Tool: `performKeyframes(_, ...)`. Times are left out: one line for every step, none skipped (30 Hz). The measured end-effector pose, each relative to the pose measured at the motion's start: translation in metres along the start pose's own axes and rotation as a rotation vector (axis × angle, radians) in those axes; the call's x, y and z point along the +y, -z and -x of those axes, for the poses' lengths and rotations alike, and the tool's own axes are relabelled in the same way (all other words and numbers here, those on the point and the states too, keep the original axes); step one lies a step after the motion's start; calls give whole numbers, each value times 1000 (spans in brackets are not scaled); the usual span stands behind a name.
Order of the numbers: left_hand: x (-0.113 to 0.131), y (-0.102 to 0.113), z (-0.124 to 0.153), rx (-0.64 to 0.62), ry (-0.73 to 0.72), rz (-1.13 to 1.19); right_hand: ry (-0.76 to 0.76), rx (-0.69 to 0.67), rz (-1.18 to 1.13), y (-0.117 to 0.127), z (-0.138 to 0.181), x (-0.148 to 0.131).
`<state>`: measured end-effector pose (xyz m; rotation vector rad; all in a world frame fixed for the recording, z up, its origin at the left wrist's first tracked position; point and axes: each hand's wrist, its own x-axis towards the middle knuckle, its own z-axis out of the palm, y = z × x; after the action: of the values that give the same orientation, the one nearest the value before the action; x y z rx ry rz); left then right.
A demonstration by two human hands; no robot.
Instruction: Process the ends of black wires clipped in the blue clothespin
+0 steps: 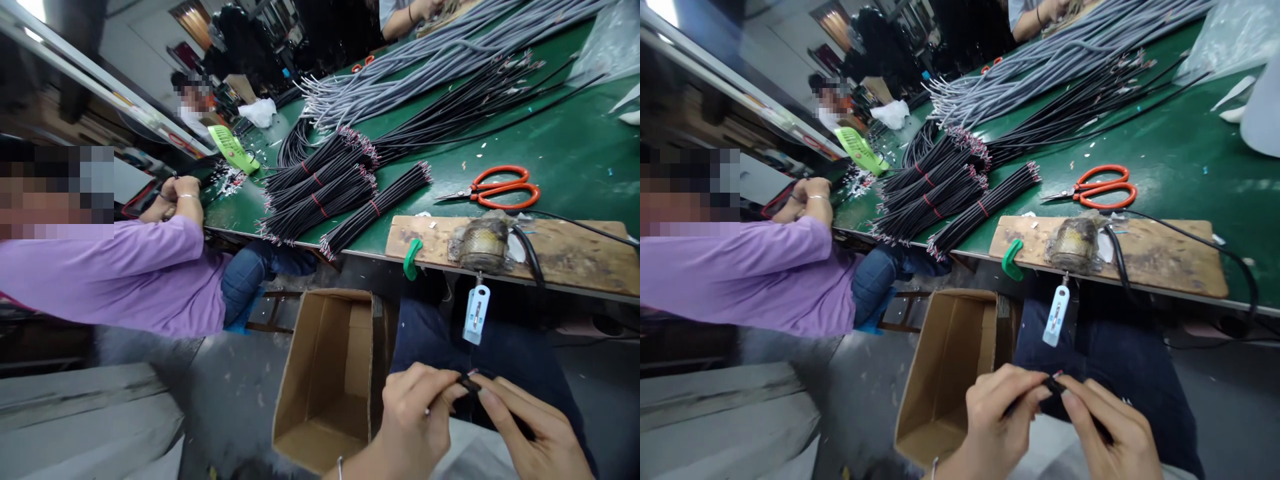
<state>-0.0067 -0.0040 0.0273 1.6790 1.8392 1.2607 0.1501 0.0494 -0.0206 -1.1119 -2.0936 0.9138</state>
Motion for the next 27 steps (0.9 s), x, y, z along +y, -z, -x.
performKeyframes(0, 1, -1, -27, 47, 34, 0, 6, -1, 1, 0, -1)
performKeyframes(0, 1, -2, -52, 96, 74, 1, 10, -1, 1, 0, -1)
performKeyframes(0, 1, -3, -69, 145, 119, -1, 12, 3, 2, 0, -2)
performKeyframes(0, 1, -2, -74, 196, 165, 1, 4, 10, 3, 0, -1)
performKeyframes(-1, 0, -2, -74, 250, 214, 2, -2, 21, 4, 1, -1)
performKeyframes(-1, -1, -1, -70, 301, 266, -4, -7, 36, 4, 1, 0)
performKeyframes(-1, -2, 0, -59, 346, 317, -8, -13, 50, 5, 2, 1)
performKeyframes(-2, -3, 1, -48, 378, 360, -6, -25, 59, 5, 2, 1)
performKeyframes(-2, -3, 1, -39, 395, 391, 0, -37, 65, 5, 2, 1)
performKeyframes(-1, -3, 1, -34, 401, 411, 6, -47, 66, 6, 2, 1)
performKeyframes(-1, -3, 1, -30, 399, 419, 12, -58, 64, 6, 2, 1)
performKeyframes(0, -3, 1, -27, 391, 414, 16, -66, 60, 6, 2, 0)
performKeyframes(0, -3, 0, -25, 375, 403, 20, -71, 57, 6, 2, -1)
performKeyframes(1, -2, 0, -26, 359, 383, 21, -71, 57, 6, 1, -2)
performKeyframes(1, -2, -1, -28, 338, 355, 22, -68, 56, 6, 1, -2)
performKeyframes(2, -1, -1, -29, 312, 318, 23, -67, 56, 7, 1, -3)
performKeyframes(1, -1, -2, -26, 274, 277, 25, -63, 56, 7, 0, -3)
performKeyframes(1, -1, -2, -25, 220, 237, 28, -56, 56, 7, 0, -3)
performKeyframes(0, -1, -2, -21, 155, 200, 29, -48, 57, 7, 0, -3)
performKeyframes(0, -1, -1, -11, 88, 160, 27, -39, 57, 7, 0, -2)
performKeyframes(-1, -1, 0, 1, 25, 120, 25, -31, 57, 7, 0, -2)
performKeyframes(-2, -1, 0, 13, -22, 83, 22, -20, 57, 6, 1, -2)
performKeyframes(-2, -2, 1, 19, -44, 51, 17, -9, 57, 6, 2, -2)
performKeyframes(-2, -2, 2, 22, -37, 31, 12, 1, 57, 5, 2, -2)
performKeyframes(-2, -2, 2, 17, -10, 33, 7, 8, 54, 5, 3, -2)
performKeyframes(-1, -1, 1, 2, 30, 60, 6, 12, 49, 5, 3, -2)
performKeyframes(-1, -1, 1, -14, 77, 102, 5, 11, 44, 5, 4, -3)
